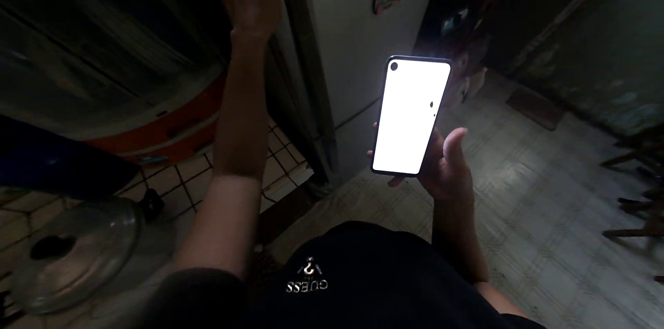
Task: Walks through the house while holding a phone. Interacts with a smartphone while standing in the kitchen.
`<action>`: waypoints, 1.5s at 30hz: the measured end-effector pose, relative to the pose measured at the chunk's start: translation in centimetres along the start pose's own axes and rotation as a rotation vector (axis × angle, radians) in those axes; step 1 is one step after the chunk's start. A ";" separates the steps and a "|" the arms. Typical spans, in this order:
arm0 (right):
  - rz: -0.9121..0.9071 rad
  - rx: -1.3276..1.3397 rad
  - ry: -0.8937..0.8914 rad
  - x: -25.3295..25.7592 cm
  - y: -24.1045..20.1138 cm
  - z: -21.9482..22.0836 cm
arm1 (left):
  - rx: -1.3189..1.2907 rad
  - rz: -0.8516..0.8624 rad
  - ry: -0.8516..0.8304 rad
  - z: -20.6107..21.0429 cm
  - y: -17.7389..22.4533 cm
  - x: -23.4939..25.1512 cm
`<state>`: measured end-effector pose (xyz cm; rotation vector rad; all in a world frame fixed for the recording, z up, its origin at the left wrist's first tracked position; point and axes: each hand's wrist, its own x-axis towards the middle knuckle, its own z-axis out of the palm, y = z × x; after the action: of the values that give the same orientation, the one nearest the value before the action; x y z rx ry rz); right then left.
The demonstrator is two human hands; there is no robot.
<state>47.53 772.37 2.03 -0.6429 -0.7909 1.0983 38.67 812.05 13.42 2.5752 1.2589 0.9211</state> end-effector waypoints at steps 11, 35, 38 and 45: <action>0.001 0.026 0.003 -0.1 0.1 -0.3 | 0.027 0.005 0.003 0.2 -0.2 0.3; -0.059 -0.154 0.053 0.0 1.0 2.0 | -1.646 0.307 -0.860 1.0 6.6 -24.0; -0.063 -0.155 0.048 0.0 1.1 2.1 | -1.634 0.361 -0.830 1.4 6.3 -24.1; -0.070 -0.187 0.094 0.1 1.3 2.6 | -1.521 0.394 -0.693 1.5 7.2 -24.5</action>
<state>44.78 773.08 2.48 -0.8126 -0.8346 0.9303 32.98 789.20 3.44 1.5202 -0.2236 0.5144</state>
